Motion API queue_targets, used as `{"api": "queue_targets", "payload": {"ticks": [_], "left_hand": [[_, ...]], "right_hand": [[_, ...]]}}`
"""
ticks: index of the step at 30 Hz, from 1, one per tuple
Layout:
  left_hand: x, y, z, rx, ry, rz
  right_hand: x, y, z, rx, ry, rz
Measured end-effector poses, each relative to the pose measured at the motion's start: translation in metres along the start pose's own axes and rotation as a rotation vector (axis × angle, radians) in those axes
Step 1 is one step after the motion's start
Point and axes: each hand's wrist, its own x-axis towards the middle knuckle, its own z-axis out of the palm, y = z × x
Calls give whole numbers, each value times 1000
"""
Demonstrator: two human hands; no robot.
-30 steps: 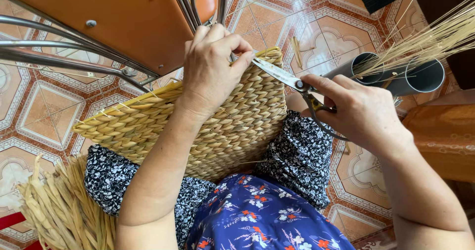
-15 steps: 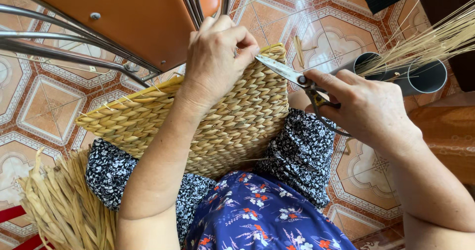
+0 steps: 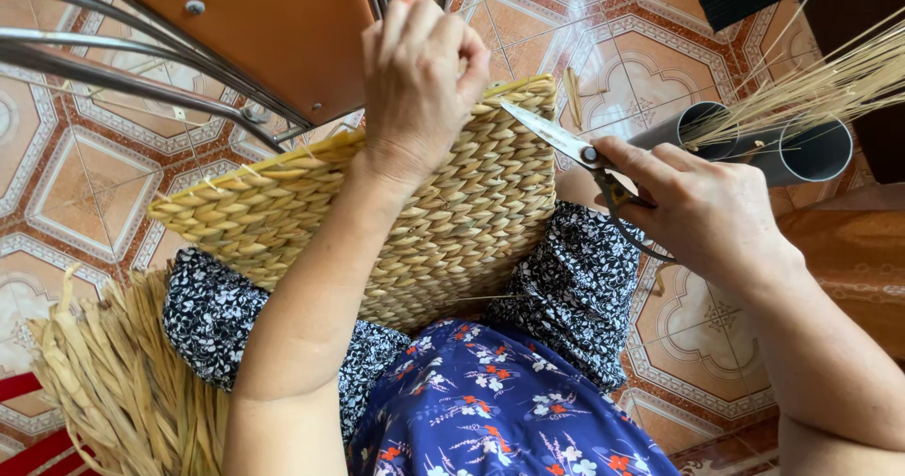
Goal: The person uses shears to trim protruding straw ends from the edges of a large woven mat. They systematically cut the excess material along the perimeter, rotating the mat to access different sides and ensuring a clean finish.
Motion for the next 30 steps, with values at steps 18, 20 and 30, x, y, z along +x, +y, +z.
{"api": "queue_targets", "payload": {"ticks": [18, 20, 30], "left_hand": [[-202, -128, -152, -629, 414, -836], [-208, -132, -148, -732, 258, -875], [-211, -145, -117, -1012, 194, -864]], "right_hand": [[40, -118, 65, 631, 244, -462], [61, -145, 64, 562, 220, -542], [117, -206, 86, 123, 171, -611]]}}
